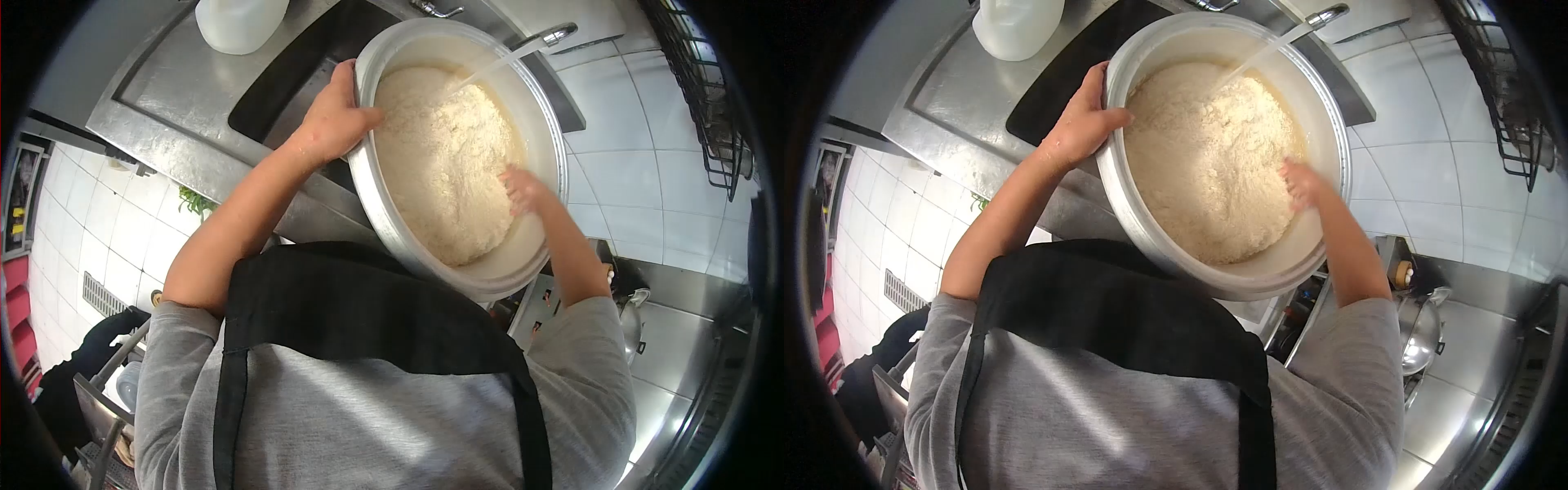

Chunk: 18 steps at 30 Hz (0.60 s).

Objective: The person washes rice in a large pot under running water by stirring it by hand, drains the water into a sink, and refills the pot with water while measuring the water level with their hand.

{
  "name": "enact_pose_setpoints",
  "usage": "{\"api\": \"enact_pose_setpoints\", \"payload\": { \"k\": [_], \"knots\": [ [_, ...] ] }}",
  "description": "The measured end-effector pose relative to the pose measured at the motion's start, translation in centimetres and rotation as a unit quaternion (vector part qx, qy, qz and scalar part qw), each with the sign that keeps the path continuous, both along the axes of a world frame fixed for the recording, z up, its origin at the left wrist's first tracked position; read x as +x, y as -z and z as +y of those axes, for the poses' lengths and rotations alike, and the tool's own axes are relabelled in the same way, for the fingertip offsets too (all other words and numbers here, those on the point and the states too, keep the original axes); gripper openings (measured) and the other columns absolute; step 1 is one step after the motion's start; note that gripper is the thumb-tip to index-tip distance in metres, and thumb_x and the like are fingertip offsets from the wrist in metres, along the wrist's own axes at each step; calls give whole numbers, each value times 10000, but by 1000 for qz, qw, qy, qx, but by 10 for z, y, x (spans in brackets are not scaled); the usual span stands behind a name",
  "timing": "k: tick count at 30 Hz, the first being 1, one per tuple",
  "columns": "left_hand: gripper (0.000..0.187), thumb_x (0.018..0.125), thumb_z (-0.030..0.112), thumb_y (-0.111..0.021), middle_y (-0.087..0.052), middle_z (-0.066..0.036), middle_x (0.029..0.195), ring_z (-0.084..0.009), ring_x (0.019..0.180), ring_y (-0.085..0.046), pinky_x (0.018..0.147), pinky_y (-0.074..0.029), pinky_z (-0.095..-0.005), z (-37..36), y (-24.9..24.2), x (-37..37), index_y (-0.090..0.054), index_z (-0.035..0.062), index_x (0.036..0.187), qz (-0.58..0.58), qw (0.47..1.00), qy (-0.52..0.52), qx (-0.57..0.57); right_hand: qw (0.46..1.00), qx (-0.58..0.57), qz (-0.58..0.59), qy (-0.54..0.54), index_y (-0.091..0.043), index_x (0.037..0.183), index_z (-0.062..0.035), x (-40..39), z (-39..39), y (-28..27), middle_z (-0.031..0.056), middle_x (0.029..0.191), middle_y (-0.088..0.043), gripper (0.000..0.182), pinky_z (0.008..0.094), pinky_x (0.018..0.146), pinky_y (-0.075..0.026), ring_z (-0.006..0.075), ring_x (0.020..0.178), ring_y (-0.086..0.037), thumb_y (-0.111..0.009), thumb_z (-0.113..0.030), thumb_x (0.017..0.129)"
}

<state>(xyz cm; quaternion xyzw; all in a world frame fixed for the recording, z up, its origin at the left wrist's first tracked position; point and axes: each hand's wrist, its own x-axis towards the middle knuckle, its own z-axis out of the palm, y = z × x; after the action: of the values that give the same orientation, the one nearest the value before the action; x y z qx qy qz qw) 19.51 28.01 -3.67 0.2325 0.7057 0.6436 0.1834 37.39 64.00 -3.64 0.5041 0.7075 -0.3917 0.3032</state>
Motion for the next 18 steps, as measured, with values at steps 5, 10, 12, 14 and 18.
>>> {"api": "enact_pose_setpoints", "payload": {
  "k": [5,10,12,14,18],
  "knots": [
    [764,681,150,-612,-563,-252,1090,-329,996,-574,875,-439,-363,0,2,-1,-265,-60,1329,1,1000,-2,-14,991,-123,8,53,-211,1440,-115,17,-66,14,140,1490,-197,760,553,1048,-231,316,1354,-220,-367,-613,887],
    [795,677,151,-615,-554,-250,1084,-315,1005,-564,881,-434,-353,-2,1,-1,-239,-73,1341,-5,1000,10,-12,929,-192,237,211,-307,1391,-74,-25,-71,-3,143,1417,-342,693,508,1053,-261,299,1296,-341,-387,-564,907],
    [792,672,121,-616,-533,-234,1117,-296,1035,-542,908,-417,-342,-3,-4,0,-239,-73,1340,-16,1000,16,-16,893,-184,326,250,-390,1342,-62,-51,-15,9,144,1356,-426,636,471,1055,-278,299,1255,-398,-410,-533,915],
    [780,665,65,-616,-495,-203,1179,-263,1091,-501,957,-385,-324,-4,-10,2,-245,-70,1337,-40,999,23,-16,917,-93,357,154,-435,1316,-61,-75,33,27,129,1359,-436,671,527,1046,-253,297,1288,-348,-345,-585,906],
    [790,665,50,-618,-495,-203,1182,-255,1093,-500,955,-387,-319,-3,-5,1,-236,-63,1347,-41,999,18,-4,954,76,289,31,-377,1361,-54,-117,36,58,168,1409,-356,750,541,1031,-265,319,1318,-305,-438,-604,855]
  ]
}}
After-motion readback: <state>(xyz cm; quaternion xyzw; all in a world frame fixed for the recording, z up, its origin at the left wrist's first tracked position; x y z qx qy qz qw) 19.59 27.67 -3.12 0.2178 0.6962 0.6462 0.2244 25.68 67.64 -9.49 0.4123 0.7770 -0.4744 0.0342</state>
